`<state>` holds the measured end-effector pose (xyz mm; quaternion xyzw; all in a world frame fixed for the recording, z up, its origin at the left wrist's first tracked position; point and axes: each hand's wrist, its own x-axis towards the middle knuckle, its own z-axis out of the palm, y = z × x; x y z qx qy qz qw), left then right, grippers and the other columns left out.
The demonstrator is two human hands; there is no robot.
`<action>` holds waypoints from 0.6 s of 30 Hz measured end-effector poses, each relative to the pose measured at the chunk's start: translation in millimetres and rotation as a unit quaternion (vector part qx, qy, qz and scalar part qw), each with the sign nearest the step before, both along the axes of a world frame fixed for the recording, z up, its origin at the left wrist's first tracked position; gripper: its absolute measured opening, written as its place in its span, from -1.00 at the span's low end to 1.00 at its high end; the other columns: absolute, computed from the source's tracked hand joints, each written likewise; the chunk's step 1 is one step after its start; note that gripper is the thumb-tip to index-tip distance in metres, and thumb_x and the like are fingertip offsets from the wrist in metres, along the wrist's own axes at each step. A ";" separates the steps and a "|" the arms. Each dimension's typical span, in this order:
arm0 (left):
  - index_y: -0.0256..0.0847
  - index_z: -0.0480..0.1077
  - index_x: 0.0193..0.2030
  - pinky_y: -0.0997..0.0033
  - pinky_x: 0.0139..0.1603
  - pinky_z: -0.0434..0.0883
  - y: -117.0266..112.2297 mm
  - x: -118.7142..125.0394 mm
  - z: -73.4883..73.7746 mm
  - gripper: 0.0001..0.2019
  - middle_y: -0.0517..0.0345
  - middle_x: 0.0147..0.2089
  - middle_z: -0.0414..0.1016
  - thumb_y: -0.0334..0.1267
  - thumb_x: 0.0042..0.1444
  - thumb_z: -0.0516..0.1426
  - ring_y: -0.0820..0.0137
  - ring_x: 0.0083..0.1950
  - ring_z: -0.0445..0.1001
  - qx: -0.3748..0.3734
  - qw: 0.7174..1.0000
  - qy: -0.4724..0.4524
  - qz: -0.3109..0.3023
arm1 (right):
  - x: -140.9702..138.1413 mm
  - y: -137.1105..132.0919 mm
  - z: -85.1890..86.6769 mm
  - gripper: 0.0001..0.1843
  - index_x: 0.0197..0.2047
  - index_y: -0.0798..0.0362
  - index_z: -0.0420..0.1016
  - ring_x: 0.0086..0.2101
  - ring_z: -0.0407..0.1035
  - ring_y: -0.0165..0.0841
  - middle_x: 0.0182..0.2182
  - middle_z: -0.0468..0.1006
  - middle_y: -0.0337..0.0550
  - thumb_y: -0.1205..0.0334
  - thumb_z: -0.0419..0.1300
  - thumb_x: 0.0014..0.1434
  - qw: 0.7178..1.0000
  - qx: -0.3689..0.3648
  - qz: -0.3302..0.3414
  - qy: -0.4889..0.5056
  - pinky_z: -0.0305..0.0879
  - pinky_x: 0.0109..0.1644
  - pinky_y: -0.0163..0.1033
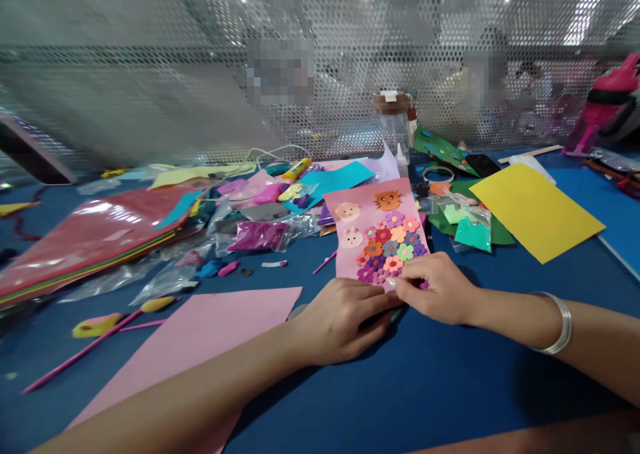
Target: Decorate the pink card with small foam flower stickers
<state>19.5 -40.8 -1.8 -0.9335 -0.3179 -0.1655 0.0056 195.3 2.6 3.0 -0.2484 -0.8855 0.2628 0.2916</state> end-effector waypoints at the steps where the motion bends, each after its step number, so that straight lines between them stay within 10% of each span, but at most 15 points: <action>1: -0.31 0.35 -0.18 0.49 -0.60 0.25 0.0 0.0 0.1 -0.74 0.15 -0.50 0.42 -0.32 0.09 -0.09 0.46 -0.54 0.39 -0.001 1.000 0.002 -0.001 | 0.0 -0.1 0.2 -0.65 -0.70 0.10 -0.01 -0.63 -0.02 -0.56 -0.72 0.08 -0.34 0.35 -0.04 0.06 1.000 0.003 0.003 0.002 -0.06 -0.52 -0.40; 18: -0.28 0.32 -0.16 0.52 -0.61 0.20 -0.1 0.1 -0.6 -0.77 0.16 -0.46 0.44 -0.33 0.06 -0.05 0.45 -0.53 0.38 0.005 1.000 0.008 0.004 | 0.3 -1.5 2.8 -0.64 -0.69 0.10 0.02 -0.62 -0.01 -0.55 -0.72 0.11 -0.35 0.35 -0.03 0.10 0.999 0.018 0.033 0.011 -0.05 -0.51 -0.40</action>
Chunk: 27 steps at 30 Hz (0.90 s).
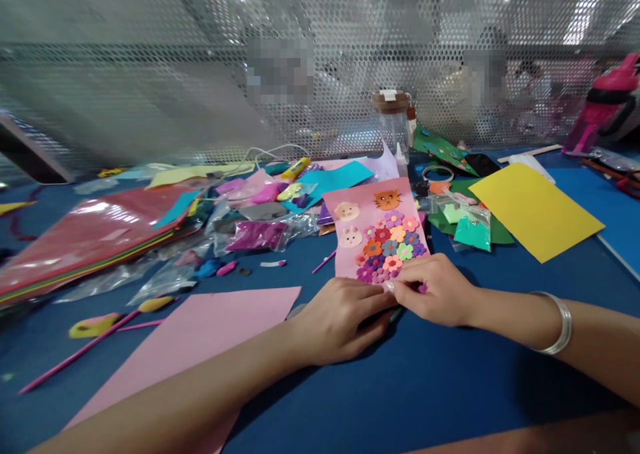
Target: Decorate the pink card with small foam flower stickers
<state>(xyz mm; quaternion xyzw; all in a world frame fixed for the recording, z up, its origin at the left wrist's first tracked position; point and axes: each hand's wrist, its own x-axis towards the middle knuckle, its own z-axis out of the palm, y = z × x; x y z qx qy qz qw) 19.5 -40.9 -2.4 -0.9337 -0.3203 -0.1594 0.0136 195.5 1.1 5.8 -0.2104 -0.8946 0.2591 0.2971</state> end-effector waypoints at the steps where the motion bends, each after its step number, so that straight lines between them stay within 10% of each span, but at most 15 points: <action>1: -0.28 0.31 -0.16 0.53 -0.61 0.19 0.1 -0.1 -0.3 -0.77 0.16 -0.46 0.44 -0.33 0.06 -0.05 0.46 -0.53 0.38 0.001 1.000 0.000 -0.001 | 0.0 -0.1 0.0 -0.64 -0.69 0.10 0.02 -0.62 -0.01 -0.55 -0.72 0.11 -0.35 0.34 -0.03 0.10 1.000 0.001 0.000 0.001 -0.05 -0.51 -0.40; 15: -0.35 0.21 -0.08 0.43 -0.58 0.31 -1.2 -2.8 6.2 -0.64 0.03 -0.32 0.37 -0.46 -0.03 -0.20 0.41 -0.50 0.33 -0.016 1.000 -0.020 -0.015 | -0.1 -0.1 -1.0 -0.62 -0.70 0.09 0.04 -0.62 0.01 -0.55 -0.71 0.10 -0.35 0.32 -0.03 0.12 1.000 -0.005 -0.001 0.009 -0.01 -0.51 -0.40; 27: -0.28 0.28 -0.11 0.59 -0.61 0.27 -0.9 -2.0 -1.0 -0.72 0.16 -0.45 0.45 -0.49 0.10 -0.13 0.54 -0.55 0.37 0.118 0.987 -0.107 -0.006 | 2.0 0.4 -3.7 -0.64 -0.71 0.09 0.05 -0.62 0.03 -0.54 -0.71 0.11 -0.33 0.33 -0.03 0.10 1.000 -0.009 -0.027 0.013 -0.01 -0.51 -0.39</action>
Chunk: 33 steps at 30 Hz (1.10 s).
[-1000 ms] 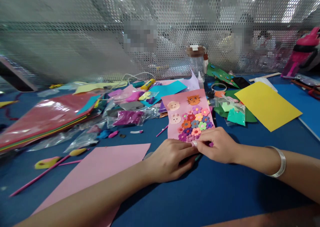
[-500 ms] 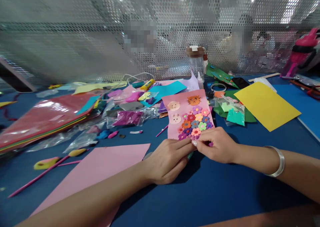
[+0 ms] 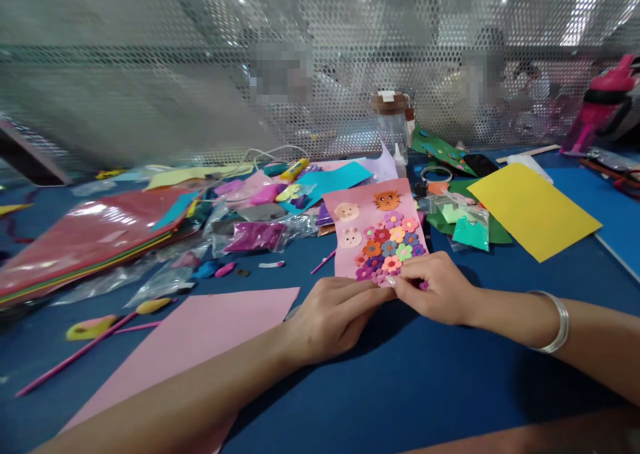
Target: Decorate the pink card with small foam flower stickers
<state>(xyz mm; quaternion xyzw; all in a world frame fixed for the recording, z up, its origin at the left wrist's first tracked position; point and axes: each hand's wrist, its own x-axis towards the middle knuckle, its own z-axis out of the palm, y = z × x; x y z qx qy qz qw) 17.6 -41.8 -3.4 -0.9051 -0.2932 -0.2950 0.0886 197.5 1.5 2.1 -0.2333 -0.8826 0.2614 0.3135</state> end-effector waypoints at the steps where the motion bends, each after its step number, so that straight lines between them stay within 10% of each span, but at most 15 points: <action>1: -0.27 0.29 -0.12 0.59 -0.61 0.27 -0.1 0.1 0.7 -0.72 0.16 -0.45 0.46 -0.49 0.11 -0.13 0.55 -0.55 0.37 0.003 1.000 -0.002 0.000 | 0.0 0.0 -0.1 -0.63 -0.71 0.09 0.05 -0.62 0.03 -0.54 -0.71 0.11 -0.33 0.33 -0.03 0.10 1.000 0.002 -0.004 -0.002 -0.01 -0.51 -0.39; 23: -0.32 0.17 -0.19 0.52 -0.65 0.26 -1.5 1.2 3.8 -0.80 0.16 -0.49 0.39 -0.49 0.05 -0.14 0.50 -0.60 0.33 -0.036 0.999 -0.025 -0.019 | -0.4 0.4 0.5 -0.62 -0.71 0.10 0.07 -0.63 0.03 -0.55 -0.72 0.15 -0.32 0.29 -0.03 0.12 1.000 0.004 -0.003 -0.002 -0.02 -0.51 -0.40; 33: -0.24 0.32 -0.28 0.60 -0.54 0.33 -0.8 0.0 -0.8 -0.91 0.22 -0.36 0.49 -0.42 0.06 0.05 0.56 -0.47 0.44 0.100 0.992 -0.076 -0.025 | -0.7 0.8 -1.7 -0.64 -0.69 0.10 -0.01 -0.63 -0.01 -0.57 -0.71 0.07 -0.34 0.33 -0.02 0.10 0.999 0.034 -0.002 0.016 -0.07 -0.53 -0.41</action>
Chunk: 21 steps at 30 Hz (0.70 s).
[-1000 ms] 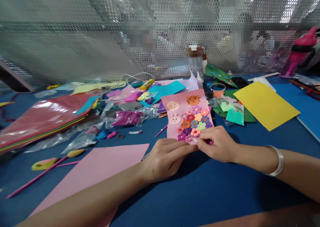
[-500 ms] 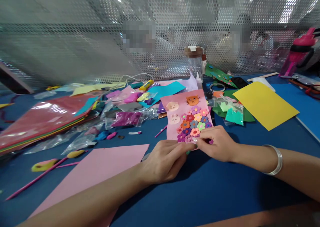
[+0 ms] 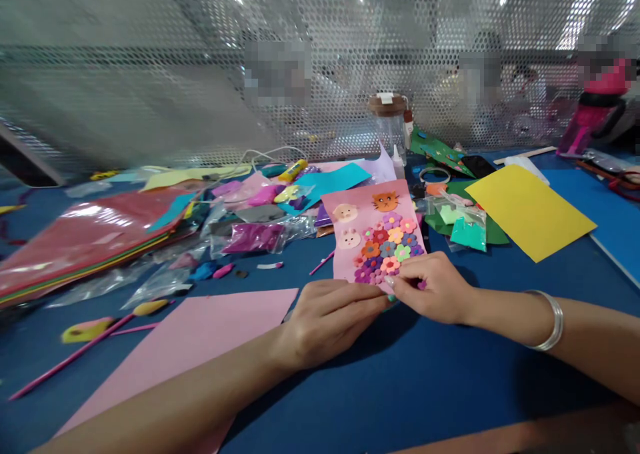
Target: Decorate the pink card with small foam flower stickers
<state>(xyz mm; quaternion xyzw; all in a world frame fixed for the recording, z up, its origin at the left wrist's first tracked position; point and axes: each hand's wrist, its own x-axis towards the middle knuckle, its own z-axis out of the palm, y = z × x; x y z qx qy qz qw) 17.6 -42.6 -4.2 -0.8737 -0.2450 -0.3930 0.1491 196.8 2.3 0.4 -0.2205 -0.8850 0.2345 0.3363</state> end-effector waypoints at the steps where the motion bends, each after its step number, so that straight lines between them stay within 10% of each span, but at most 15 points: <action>1: -0.24 0.33 -0.28 0.60 -0.54 0.33 -0.2 0.0 0.1 -0.91 0.22 -0.36 0.49 -0.42 0.06 0.06 0.56 -0.46 0.44 0.001 1.000 -0.002 0.003 | 0.0 0.0 0.1 -0.64 -0.68 0.10 0.00 -0.63 -0.02 -0.57 -0.71 0.07 -0.35 0.33 -0.02 0.10 1.000 -0.001 0.000 0.000 -0.07 -0.53 -0.41; 21: -0.25 0.33 -0.25 0.61 -0.53 0.34 -0.2 -0.7 -1.5 -0.91 0.21 -0.35 0.50 -0.41 0.08 0.05 0.57 -0.47 0.45 0.010 1.000 0.005 0.010 | 0.4 0.2 0.3 -0.64 -0.69 0.10 0.00 -0.63 0.00 -0.57 -0.72 0.07 -0.34 0.34 -0.03 0.10 1.000 0.009 -0.003 0.001 -0.06 -0.53 -0.42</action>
